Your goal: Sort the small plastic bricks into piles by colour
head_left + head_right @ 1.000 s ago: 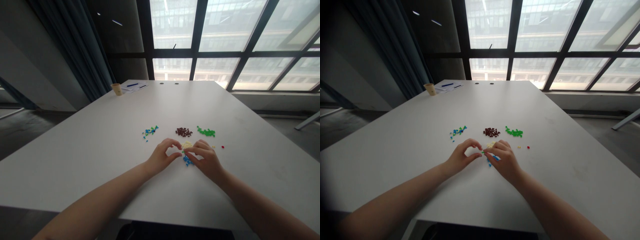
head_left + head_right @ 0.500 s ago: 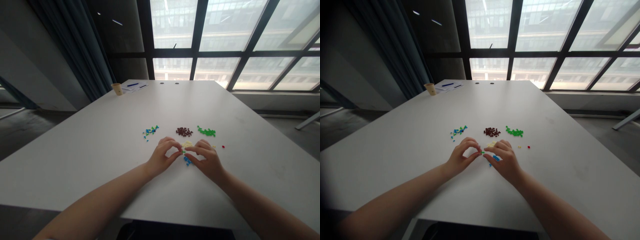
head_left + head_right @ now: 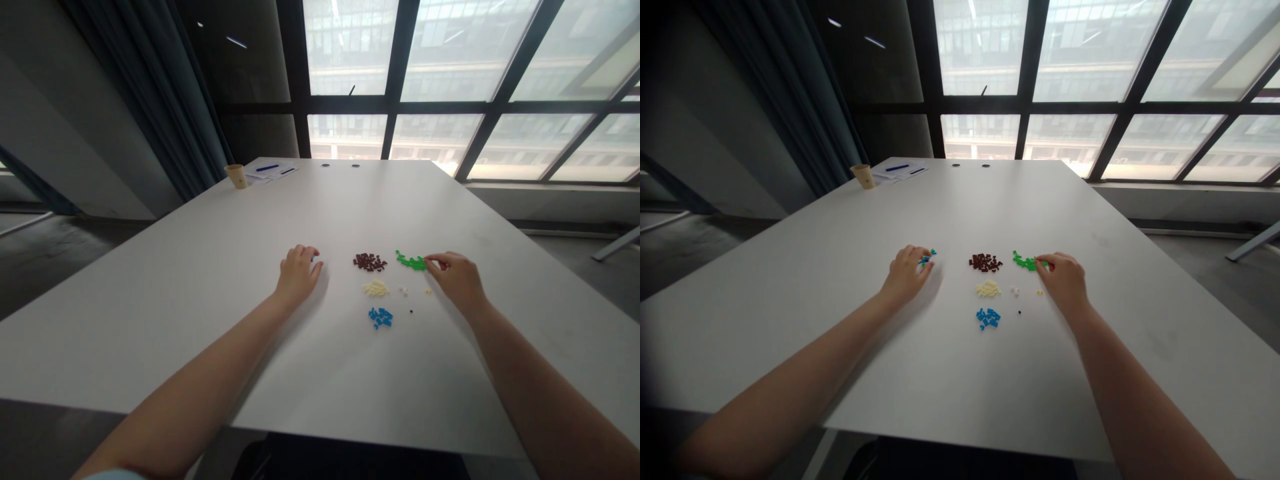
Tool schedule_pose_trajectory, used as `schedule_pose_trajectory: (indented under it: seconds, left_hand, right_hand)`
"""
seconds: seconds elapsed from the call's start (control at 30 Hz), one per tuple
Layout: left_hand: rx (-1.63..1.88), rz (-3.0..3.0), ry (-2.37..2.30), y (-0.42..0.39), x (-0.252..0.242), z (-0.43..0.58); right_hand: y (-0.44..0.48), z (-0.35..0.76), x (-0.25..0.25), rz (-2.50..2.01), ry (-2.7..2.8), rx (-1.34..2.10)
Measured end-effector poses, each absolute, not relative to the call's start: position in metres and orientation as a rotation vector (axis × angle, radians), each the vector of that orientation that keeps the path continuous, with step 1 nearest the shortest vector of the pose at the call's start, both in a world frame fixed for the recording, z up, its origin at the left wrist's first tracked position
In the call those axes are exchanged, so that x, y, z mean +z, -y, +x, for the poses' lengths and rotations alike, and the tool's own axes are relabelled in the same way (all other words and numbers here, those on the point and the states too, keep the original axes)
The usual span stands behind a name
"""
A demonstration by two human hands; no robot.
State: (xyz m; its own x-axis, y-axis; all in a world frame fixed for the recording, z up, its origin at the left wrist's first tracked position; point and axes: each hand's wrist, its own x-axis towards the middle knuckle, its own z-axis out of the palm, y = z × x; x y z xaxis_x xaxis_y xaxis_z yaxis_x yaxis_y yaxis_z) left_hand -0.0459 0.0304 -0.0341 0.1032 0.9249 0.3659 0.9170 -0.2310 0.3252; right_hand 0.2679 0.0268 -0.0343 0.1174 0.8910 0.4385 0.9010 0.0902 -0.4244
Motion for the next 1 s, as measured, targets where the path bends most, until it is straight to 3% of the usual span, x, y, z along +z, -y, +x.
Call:
schedule_pose_trajectory:
  seconds: [0.1, 0.2, 0.6, 1.0]
  left_hand:
    - [0.541, 2.174, -2.286, -0.049, -0.043, -0.070]
    - [0.397, 2.052, -2.421, -0.055, -0.049, -0.082]
    - [0.247, 2.221, -2.152, -0.054, -0.048, -0.077]
    - [0.405, 2.180, -2.080, -0.057, -0.049, -0.082]
  right_hand:
    - [-0.039, 0.297, -0.040, -2.204, 1.629, 0.016]
    - [-0.040, 0.306, -0.046, -2.349, 1.588, 0.068]
    - [-0.040, 0.299, -0.045, -2.282, 1.563, 0.048]
    - [-0.039, 0.292, -0.044, -2.227, 1.561, 0.106]
